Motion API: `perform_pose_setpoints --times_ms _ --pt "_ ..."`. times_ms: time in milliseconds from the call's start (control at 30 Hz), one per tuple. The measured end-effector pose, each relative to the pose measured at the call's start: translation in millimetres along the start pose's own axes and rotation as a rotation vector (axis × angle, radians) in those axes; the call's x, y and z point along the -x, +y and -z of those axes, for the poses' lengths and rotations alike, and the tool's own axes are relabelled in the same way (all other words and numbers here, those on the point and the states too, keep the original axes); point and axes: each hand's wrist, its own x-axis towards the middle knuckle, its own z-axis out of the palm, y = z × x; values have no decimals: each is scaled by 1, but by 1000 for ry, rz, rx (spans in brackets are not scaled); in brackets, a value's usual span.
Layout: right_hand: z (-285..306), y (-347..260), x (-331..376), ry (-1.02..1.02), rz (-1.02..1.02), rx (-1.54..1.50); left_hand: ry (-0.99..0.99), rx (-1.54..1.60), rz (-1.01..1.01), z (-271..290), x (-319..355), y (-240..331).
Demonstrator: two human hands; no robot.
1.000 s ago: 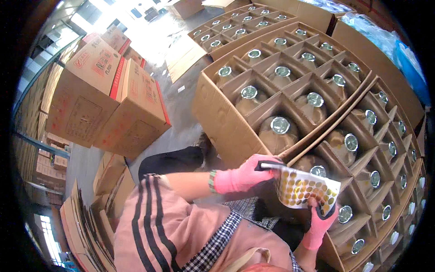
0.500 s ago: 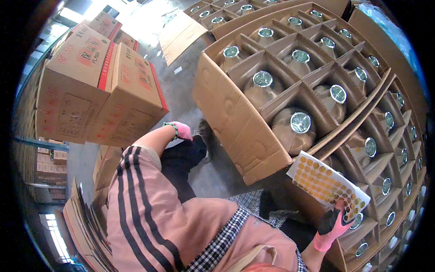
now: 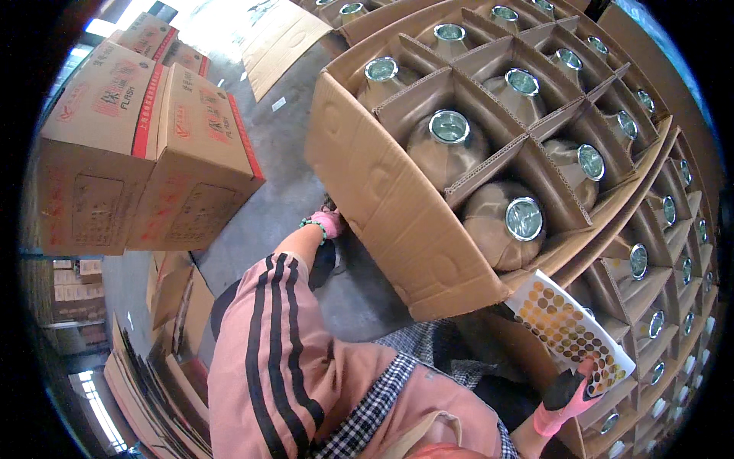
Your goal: The person applies round gold stickers to the lids of glass jars arranged in a cardboard box. They peel each sticker from a sheet and press it onto the jar lid, working systematically through the rows of jars.
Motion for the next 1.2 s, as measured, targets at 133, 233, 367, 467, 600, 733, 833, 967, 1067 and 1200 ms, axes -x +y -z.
perform_pose_setpoints --times_ms 133,233,367,467,600,733,833,967,1067,1200 --pt "8 10 -2 -104 84 4 49 -64 -188 40 72 14" --pt "-11 1 3 20 83 -55 180 -83 -302 27 57 3" --pt "5 17 0 16 73 -40 160 5 -325 34 53 6" --pt "11 15 -1 -173 124 -225 3 -159 -285 50 55 12" --pt "6 9 -2 -341 71 -363 175 137 -435 -75 -42 -107" --pt "-3 8 -3 -333 107 -449 199 281 -401 -26 -22 -46" --pt "6 7 -2 -327 70 -359 92 238 -343 23 13 -26" --pt "-4 15 2 -304 229 -465 -162 -51 -349 36 41 -27" --pt "-1 3 1 -400 210 -335 48 -63 -504 22 32 -39" --pt "-4 -20 -11 -535 174 -186 32 84 -560 66 86 1"
